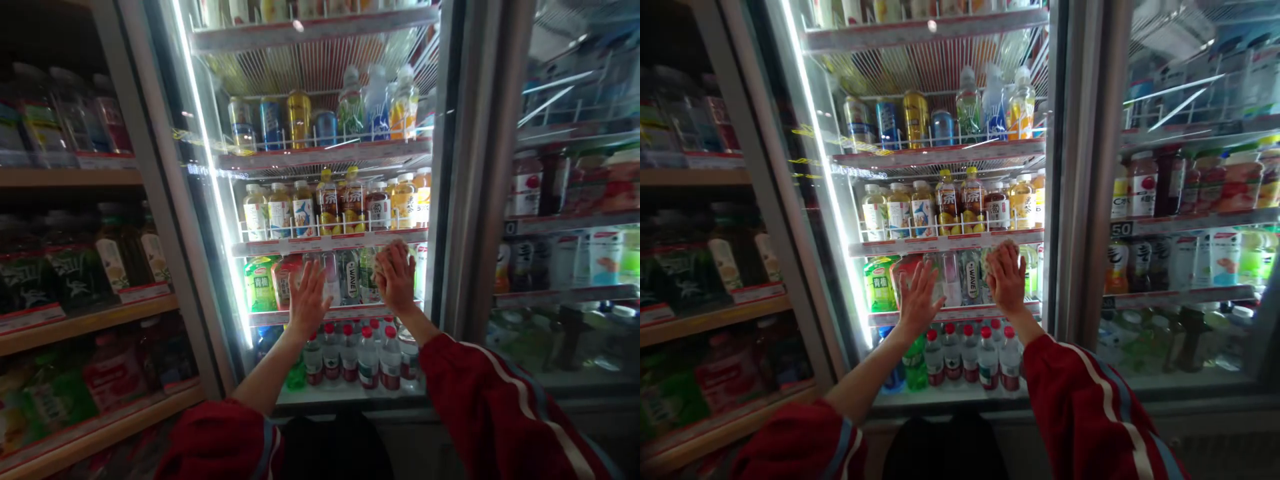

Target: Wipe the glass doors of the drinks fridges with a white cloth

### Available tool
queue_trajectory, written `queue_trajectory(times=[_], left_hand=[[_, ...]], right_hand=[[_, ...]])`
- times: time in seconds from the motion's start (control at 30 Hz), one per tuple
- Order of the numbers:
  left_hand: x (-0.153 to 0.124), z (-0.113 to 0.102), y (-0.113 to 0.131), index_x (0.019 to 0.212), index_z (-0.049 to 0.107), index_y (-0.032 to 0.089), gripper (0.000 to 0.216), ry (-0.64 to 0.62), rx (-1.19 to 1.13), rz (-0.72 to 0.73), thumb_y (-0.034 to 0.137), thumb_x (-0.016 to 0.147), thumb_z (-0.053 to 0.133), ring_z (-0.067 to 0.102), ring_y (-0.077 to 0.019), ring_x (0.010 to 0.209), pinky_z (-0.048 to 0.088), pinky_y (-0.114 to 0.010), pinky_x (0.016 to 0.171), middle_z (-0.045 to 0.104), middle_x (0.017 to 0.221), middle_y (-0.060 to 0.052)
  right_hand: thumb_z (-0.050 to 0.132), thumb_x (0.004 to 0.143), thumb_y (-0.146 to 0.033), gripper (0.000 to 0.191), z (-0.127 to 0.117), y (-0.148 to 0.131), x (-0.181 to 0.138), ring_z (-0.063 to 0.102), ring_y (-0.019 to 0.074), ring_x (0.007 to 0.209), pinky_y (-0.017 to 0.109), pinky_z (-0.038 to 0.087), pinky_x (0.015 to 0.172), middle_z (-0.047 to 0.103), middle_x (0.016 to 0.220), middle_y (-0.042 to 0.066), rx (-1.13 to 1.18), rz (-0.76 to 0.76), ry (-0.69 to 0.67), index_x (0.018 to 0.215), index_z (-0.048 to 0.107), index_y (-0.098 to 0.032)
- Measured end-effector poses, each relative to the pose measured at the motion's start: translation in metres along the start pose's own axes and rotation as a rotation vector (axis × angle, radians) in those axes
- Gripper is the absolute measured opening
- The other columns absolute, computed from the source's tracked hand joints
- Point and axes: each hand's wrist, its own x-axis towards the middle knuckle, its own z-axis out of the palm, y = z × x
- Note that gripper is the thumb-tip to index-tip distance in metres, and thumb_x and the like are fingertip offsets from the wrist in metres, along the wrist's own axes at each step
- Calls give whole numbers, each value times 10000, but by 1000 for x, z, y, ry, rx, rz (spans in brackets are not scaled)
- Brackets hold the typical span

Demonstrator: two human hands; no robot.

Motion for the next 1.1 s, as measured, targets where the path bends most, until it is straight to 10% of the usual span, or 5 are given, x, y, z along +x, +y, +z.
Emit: queue_trajectory(times=[0.4,0.67,0.93,1.1], left_hand=[[15,7,25,1365,380,163,609,-51,0,29,338,814,572,220,-251,1397,-9,-523,1137,368,1453,-144],[19,9,28,1366,382,161,604,-62,16,19,310,813,570,216,-254,1399,12,-545,1134,370,1451,-145],[16,11,29,1375,369,171,615,-54,20,23,313,811,568,201,-245,1404,21,-538,1135,368,1455,-133],[6,9,18,1372,361,151,612,-30,20,21,324,820,562,223,-242,1397,6,-515,1138,376,1448,-151]], right_hand=[[419,883,-248,477,-5,-1,-3,228,266,1393,512,283,1083,303,1486,114,46,-48,4,1359,393,-219],[434,866,-203,502,-18,50,-12,272,301,1368,571,303,1058,321,1467,161,-45,158,163,1365,385,-173],[454,845,-173,607,-7,-5,-24,202,301,1397,570,319,1064,233,1517,97,97,-45,36,1425,282,-230],[433,861,-165,585,-11,6,-22,199,289,1400,562,316,1070,222,1524,88,68,-23,37,1422,290,-247]])
